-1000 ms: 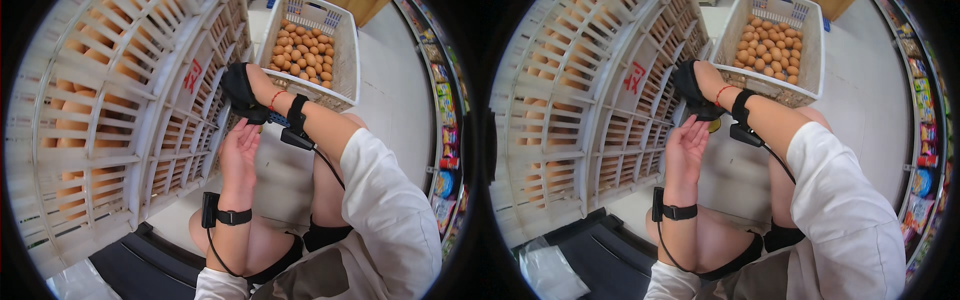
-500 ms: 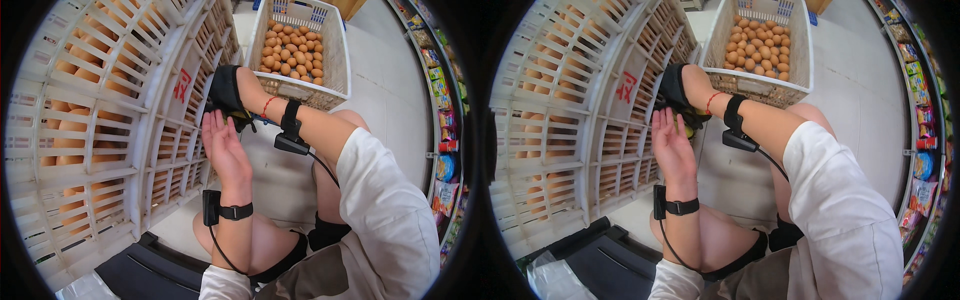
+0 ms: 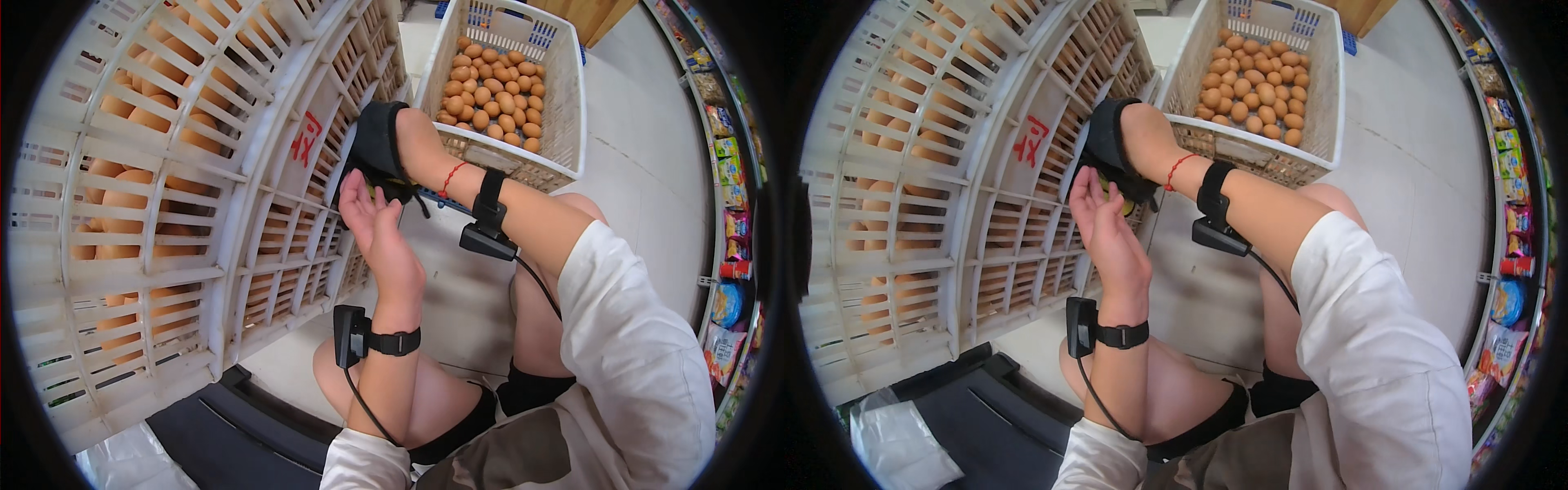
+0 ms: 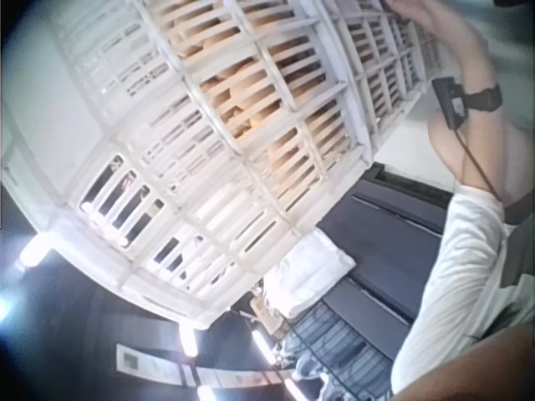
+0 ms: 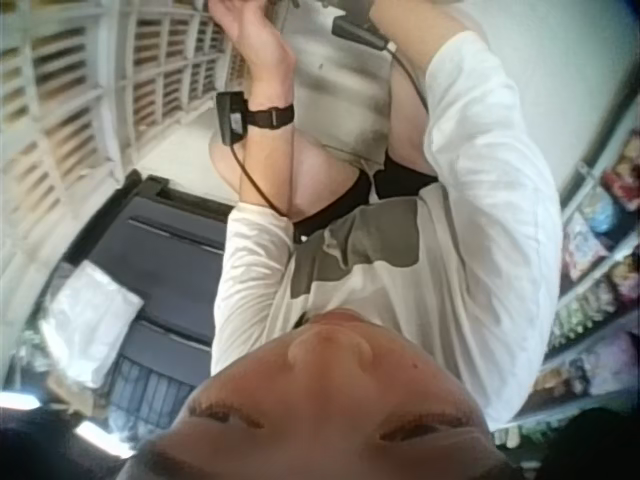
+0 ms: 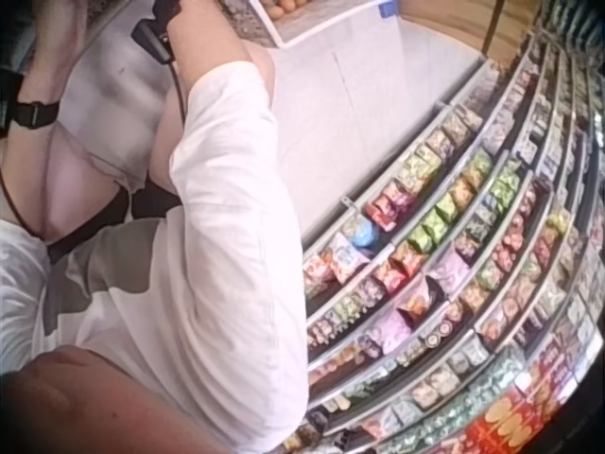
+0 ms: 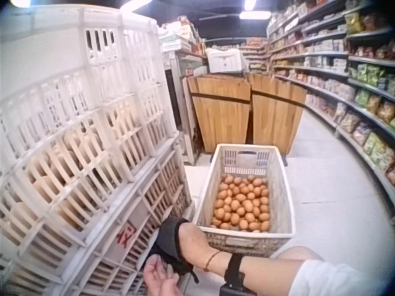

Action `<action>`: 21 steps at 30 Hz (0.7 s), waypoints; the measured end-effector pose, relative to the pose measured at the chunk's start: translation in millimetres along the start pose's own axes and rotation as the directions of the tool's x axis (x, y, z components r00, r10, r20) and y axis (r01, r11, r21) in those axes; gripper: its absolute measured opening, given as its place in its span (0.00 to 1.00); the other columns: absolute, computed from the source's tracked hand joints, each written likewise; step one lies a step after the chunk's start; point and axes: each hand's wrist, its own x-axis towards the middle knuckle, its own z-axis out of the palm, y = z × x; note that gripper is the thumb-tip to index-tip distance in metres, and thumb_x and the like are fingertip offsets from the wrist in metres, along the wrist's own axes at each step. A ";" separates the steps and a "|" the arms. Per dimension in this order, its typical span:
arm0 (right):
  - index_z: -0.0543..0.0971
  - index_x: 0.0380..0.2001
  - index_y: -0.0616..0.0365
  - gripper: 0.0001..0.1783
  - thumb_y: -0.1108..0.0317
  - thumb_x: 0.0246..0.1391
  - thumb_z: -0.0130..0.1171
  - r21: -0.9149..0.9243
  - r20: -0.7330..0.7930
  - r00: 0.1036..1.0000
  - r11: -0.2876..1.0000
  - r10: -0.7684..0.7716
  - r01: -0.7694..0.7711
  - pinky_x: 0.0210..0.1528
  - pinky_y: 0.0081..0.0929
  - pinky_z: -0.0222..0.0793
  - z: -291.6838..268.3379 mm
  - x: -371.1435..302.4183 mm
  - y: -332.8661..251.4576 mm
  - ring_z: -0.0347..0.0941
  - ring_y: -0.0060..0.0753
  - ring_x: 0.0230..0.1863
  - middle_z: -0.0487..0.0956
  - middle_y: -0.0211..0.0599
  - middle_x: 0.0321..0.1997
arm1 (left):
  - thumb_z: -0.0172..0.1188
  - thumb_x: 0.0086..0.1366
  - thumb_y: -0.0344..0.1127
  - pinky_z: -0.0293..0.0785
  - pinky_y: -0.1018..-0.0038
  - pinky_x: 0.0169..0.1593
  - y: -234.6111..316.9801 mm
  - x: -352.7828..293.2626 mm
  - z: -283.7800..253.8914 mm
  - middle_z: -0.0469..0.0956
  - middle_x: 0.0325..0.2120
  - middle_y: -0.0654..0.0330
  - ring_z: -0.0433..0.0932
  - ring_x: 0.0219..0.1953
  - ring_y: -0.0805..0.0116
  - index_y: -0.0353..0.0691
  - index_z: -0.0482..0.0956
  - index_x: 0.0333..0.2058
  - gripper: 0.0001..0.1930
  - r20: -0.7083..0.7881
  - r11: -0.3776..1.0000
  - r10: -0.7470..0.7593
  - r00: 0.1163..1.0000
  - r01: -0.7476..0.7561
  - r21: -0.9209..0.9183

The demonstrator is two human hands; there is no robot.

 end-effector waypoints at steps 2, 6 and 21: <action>0.80 0.23 0.65 0.03 0.78 0.41 0.60 -0.127 0.086 0.996 0.992 0.027 -0.016 0.38 0.44 0.75 -11.7 1.5 -0.5 0.78 0.60 0.36 0.79 0.59 0.29 | 0.48 0.58 0.21 0.46 0.64 0.71 -3.7 0.7 3.3 0.54 0.65 0.51 0.48 0.71 0.61 0.35 0.57 0.61 0.30 0.012 0.995 0.032 0.999 -0.033 0.090; 0.80 0.23 0.66 0.03 0.78 0.42 0.59 -0.031 0.128 0.992 0.999 -0.003 0.007 0.38 0.44 0.75 10.3 -3.7 25.3 0.78 0.59 0.36 0.79 0.59 0.29 | 0.49 0.57 0.21 0.49 0.65 0.69 -15.7 5.6 0.4 0.56 0.64 0.49 0.50 0.70 0.60 0.35 0.58 0.61 0.30 -0.026 0.956 0.012 1.000 -0.004 0.292; 0.81 0.24 0.53 0.13 0.56 0.39 0.64 -0.442 0.186 0.896 0.780 -0.403 0.442 0.29 0.35 0.72 -59.2 19.3 -28.1 0.76 0.43 0.26 0.78 0.38 0.23 | 0.49 0.58 0.20 0.47 0.60 0.70 11.0 -35.0 16.6 0.53 0.66 0.49 0.50 0.70 0.57 0.33 0.51 0.65 0.35 -0.032 0.955 0.247 0.968 -0.238 0.175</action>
